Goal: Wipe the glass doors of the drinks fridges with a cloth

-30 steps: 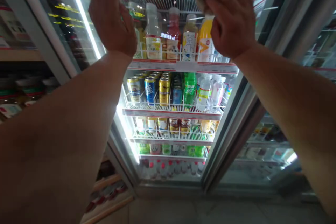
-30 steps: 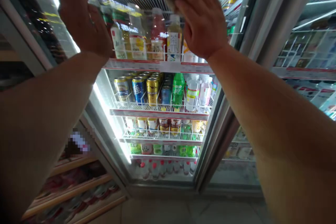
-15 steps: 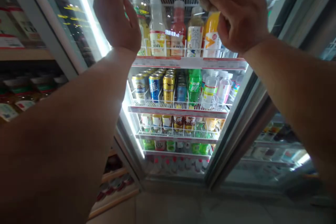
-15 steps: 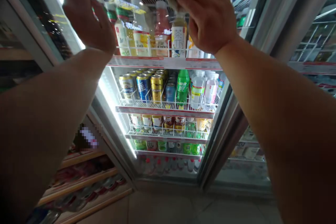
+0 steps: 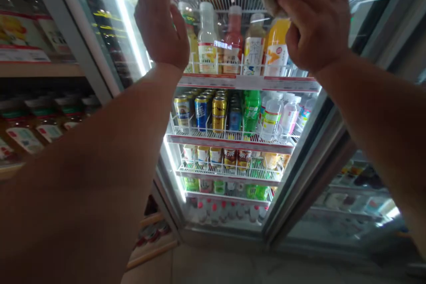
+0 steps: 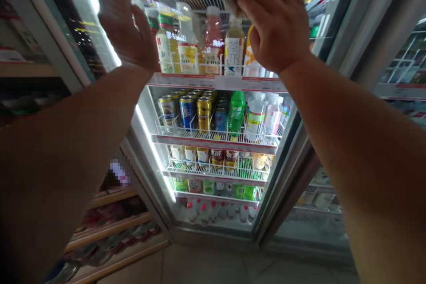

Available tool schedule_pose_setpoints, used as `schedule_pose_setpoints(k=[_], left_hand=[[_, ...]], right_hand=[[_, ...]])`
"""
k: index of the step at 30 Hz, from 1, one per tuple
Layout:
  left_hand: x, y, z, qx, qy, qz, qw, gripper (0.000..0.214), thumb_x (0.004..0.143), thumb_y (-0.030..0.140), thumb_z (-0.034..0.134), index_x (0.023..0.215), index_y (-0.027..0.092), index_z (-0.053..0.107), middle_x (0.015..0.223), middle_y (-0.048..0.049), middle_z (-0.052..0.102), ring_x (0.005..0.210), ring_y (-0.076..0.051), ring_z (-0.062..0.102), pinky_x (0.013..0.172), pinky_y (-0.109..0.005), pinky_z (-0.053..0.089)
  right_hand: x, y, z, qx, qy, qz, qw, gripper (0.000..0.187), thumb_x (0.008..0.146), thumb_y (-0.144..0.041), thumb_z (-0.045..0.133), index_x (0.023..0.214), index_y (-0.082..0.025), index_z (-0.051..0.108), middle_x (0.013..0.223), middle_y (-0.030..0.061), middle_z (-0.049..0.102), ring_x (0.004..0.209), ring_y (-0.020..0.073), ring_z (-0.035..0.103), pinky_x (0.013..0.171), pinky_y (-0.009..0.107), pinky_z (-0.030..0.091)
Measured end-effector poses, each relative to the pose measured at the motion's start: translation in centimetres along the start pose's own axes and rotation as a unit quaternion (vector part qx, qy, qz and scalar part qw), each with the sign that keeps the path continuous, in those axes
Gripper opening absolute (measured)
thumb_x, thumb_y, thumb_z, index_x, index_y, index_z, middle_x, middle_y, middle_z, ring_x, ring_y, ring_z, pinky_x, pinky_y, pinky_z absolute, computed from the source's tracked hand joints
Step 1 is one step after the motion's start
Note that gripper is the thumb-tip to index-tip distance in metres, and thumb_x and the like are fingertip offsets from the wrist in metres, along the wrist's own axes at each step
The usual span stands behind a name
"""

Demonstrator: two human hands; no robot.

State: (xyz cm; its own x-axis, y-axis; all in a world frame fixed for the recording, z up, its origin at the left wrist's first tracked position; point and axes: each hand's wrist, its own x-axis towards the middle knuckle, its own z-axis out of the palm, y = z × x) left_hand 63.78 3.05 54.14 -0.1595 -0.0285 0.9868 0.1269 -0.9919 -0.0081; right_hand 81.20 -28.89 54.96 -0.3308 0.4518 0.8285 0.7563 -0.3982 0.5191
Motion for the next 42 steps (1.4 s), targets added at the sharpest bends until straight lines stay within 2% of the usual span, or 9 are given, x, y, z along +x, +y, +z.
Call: schedule_pose_setpoints(k=[3,5,9,15,21,28,32,34,42], left_hand=[[-0.1,-0.4,0.3,0.044,-0.017,0.076,0.996,0.051,0.108,0.043,0.027,0.149,0.025,0.051,0.161,0.0103,0.042,0.156,-0.012,0.023,0.131,-0.022,0.008],[-0.1,-0.8,0.3,0.049,-0.016,0.075,0.996,0.049,0.108,0.041,0.03,0.15,0.026,0.051,0.162,0.0092,0.041,0.157,-0.013,0.022,0.132,-0.025,0.006],[-0.1,-1.0,0.1,0.063,-0.043,0.073,0.994,0.05,0.106,0.038,0.036,0.152,0.022,0.049,0.163,0.0062,0.039,0.157,-0.015,0.021,0.133,-0.033,0.007],[-0.1,-1.0,0.2,0.026,-0.027,0.061,0.997,0.05,0.104,0.041,0.039,0.151,0.03,0.05,0.162,0.0148,0.038,0.157,-0.011,0.019,0.132,-0.026,0.006],[-0.2,-0.9,0.2,0.02,-0.045,0.063,0.997,0.049,0.104,0.036,0.04,0.151,0.027,0.049,0.163,0.0114,0.038,0.158,-0.014,0.018,0.133,-0.026,0.005],[-0.1,-1.3,0.2,0.05,-0.037,0.09,0.994,0.05,0.105,0.04,0.038,0.152,0.025,0.048,0.163,0.0047,0.039,0.158,-0.019,0.021,0.133,-0.037,0.011],[-0.2,-1.7,0.3,0.07,-0.035,0.097,0.992,0.051,0.106,0.035,0.031,0.154,0.024,0.045,0.165,0.0091,0.035,0.158,-0.014,0.017,0.133,-0.033,0.008],[-0.2,-1.7,0.5,0.075,-0.015,0.111,0.991,0.052,0.106,0.032,0.028,0.153,0.024,0.047,0.164,0.0091,0.037,0.157,-0.012,0.019,0.132,-0.03,0.01],[-0.3,-1.4,0.5,0.031,-0.024,0.087,0.995,0.052,0.105,0.041,0.034,0.153,0.026,0.048,0.163,0.0082,0.038,0.158,-0.015,0.019,0.133,-0.034,0.009]], right_hand=[[0.0,0.5,0.5,-0.008,0.07,0.094,0.993,0.05,0.102,-0.025,0.036,0.148,-0.018,0.054,0.162,0.0044,0.044,0.154,0.0282,0.034,0.125,0.053,0.031],[-0.1,0.4,0.4,-0.005,0.06,0.048,0.997,0.051,0.103,-0.028,0.034,0.148,-0.015,0.053,0.161,0.0078,0.044,0.155,0.0287,0.033,0.124,0.053,0.033],[-0.2,-0.5,-0.1,0.054,-0.042,-0.067,0.995,0.05,0.102,-0.038,0.042,0.151,-0.034,0.047,0.164,-0.0049,0.041,0.156,0.0209,0.029,0.126,0.051,0.031],[-0.3,0.0,0.5,0.024,0.087,0.1,0.991,0.049,0.1,-0.032,0.039,0.145,-0.026,0.057,0.158,-0.0016,0.049,0.151,0.0266,0.04,0.123,0.053,0.035],[-0.6,-0.4,0.3,0.059,-0.031,-0.068,0.995,0.054,0.097,-0.031,0.047,0.151,-0.036,0.047,0.164,-0.0074,0.04,0.156,0.019,0.031,0.127,0.05,0.031],[-0.5,0.6,1.1,-0.013,0.086,0.112,0.99,0.054,0.099,-0.032,0.039,0.149,-0.015,0.053,0.163,0.0063,0.042,0.155,0.0288,0.033,0.127,0.052,0.03],[-0.6,-0.4,0.4,0.034,-0.017,-0.053,0.998,0.052,0.1,-0.036,0.043,0.151,-0.031,0.047,0.165,-0.0047,0.039,0.157,0.0207,0.028,0.127,0.05,0.031],[-0.6,-1.0,0.0,0.056,-0.058,-0.079,0.994,0.051,0.099,-0.037,0.044,0.15,-0.039,0.045,0.165,-0.0101,0.038,0.157,0.0174,0.027,0.128,0.051,0.029],[-0.2,1.3,1.9,-0.01,0.11,0.135,0.985,0.051,0.104,-0.029,0.031,0.146,-0.015,0.057,0.16,0.0068,0.046,0.155,0.0291,0.033,0.126,0.055,0.032]])
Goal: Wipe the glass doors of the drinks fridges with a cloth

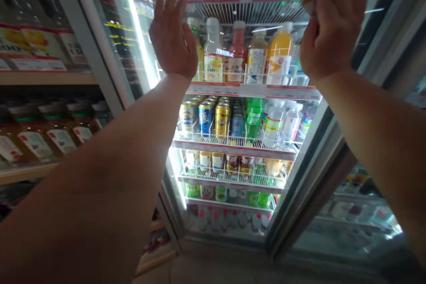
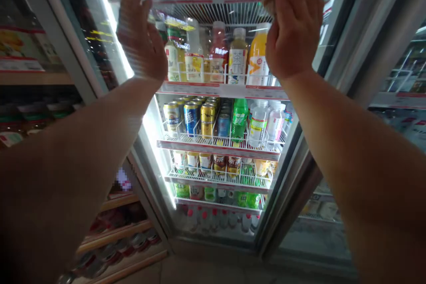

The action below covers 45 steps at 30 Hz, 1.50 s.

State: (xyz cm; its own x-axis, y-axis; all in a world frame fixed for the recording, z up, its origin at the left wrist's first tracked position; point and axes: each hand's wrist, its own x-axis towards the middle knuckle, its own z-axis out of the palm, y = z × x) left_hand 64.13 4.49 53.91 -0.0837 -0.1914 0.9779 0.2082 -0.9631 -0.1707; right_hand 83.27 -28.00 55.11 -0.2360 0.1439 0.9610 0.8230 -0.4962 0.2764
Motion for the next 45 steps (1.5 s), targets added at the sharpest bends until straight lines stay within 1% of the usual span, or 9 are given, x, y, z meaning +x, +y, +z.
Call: schedule_pose_setpoints(k=[3,8,12,17,24,30,37,43,45], left_hand=[[0.0,0.7,-0.3,-0.021,0.0,-0.028,0.999,0.051,0.104,0.044,0.037,0.151,0.029,0.049,0.162,0.0093,0.039,0.157,-0.013,0.02,0.132,-0.029,0.007],[0.3,1.8,-0.9,-0.043,-0.017,-0.074,0.996,0.053,0.1,0.052,0.043,0.148,0.03,0.053,0.161,0.0105,0.041,0.156,-0.013,0.021,0.132,-0.029,0.006],[0.4,2.2,-1.3,-0.049,-0.039,-0.088,0.994,0.056,0.099,0.051,0.044,0.149,0.028,0.05,0.163,0.0106,0.038,0.157,-0.013,0.017,0.133,-0.031,0.003],[0.2,2.8,-1.9,-0.007,-0.053,-0.08,0.995,0.059,0.102,0.052,0.031,0.151,0.024,0.048,0.165,0.0035,0.037,0.158,-0.013,0.016,0.133,-0.037,0.007],[-0.1,0.3,0.6,0.162,-0.005,0.0,0.987,0.05,0.107,0.045,0.027,0.153,0.026,0.033,0.164,0.0153,0.036,0.155,0.002,-0.013,0.127,-0.023,-0.017],[0.5,-1.8,2.3,0.297,0.044,0.031,0.953,0.044,0.11,0.039,0.022,0.146,0.023,0.041,0.158,0.0181,0.044,0.149,0.008,-0.022,0.123,-0.016,-0.021],[0.6,-0.8,1.2,0.215,-0.023,-0.007,0.976,0.048,0.108,0.046,0.016,0.152,0.034,0.033,0.159,0.0251,0.039,0.147,0.009,-0.02,0.126,-0.024,-0.01],[0.5,1.2,1.3,0.122,-0.01,-0.066,0.99,0.06,0.103,0.044,0.002,0.148,0.033,0.039,0.162,0.0226,0.035,0.15,-0.004,0.004,0.126,-0.035,0.007],[0.6,1.3,1.5,0.09,-0.012,-0.077,0.993,0.058,0.103,0.047,0.007,0.148,0.034,0.04,0.161,0.0217,0.037,0.15,-0.007,0.004,0.126,-0.037,0.004]], right_hand=[[-0.1,-0.1,0.0,0.03,-0.015,-0.056,0.998,0.048,0.105,-0.03,0.033,0.145,-0.019,0.058,0.159,0.0059,0.048,0.155,0.0281,0.033,0.125,0.056,0.032],[-0.3,-2.3,-2.0,0.09,-0.17,-0.175,0.966,0.044,0.103,-0.038,0.04,0.145,-0.036,0.053,0.161,-0.0054,0.045,0.156,0.0182,0.03,0.127,0.052,0.03],[1.3,-3.0,-1.3,0.086,-0.155,-0.086,0.98,0.041,0.103,-0.038,0.037,0.139,-0.04,0.056,0.161,-0.0092,0.044,0.155,0.0179,0.03,0.128,0.053,0.027],[3.4,-3.5,1.1,0.074,-0.01,0.1,0.992,0.045,0.095,-0.022,0.044,0.136,-0.022,0.063,0.161,0.0014,0.045,0.155,0.0298,0.031,0.124,0.064,0.029],[1.3,-5.9,-0.1,0.148,-0.191,-0.137,0.961,0.038,0.105,-0.039,0.038,0.139,-0.039,0.056,0.161,-0.0147,0.042,0.155,0.0123,0.027,0.132,0.047,0.019],[1.9,-5.0,0.6,0.038,-0.006,0.077,0.996,0.039,0.108,-0.027,0.036,0.135,-0.022,0.062,0.159,-0.0011,0.048,0.155,0.022,0.031,0.127,0.05,0.025],[1.3,-5.4,-0.1,0.131,-0.155,-0.17,0.964,0.035,0.106,-0.033,0.042,0.137,-0.037,0.057,0.16,-0.0077,0.046,0.153,0.0187,0.035,0.125,0.05,0.027],[1.8,-3.3,1.7,0.029,0.045,0.036,0.998,0.036,0.102,-0.024,0.045,0.131,-0.023,0.067,0.154,0.0023,0.054,0.15,0.0312,0.042,0.122,0.058,0.034],[1.7,-3.4,1.7,0.028,0.041,0.003,0.999,0.036,0.101,-0.024,0.047,0.131,-0.025,0.066,0.153,0.0029,0.054,0.15,0.03,0.043,0.121,0.057,0.037]])
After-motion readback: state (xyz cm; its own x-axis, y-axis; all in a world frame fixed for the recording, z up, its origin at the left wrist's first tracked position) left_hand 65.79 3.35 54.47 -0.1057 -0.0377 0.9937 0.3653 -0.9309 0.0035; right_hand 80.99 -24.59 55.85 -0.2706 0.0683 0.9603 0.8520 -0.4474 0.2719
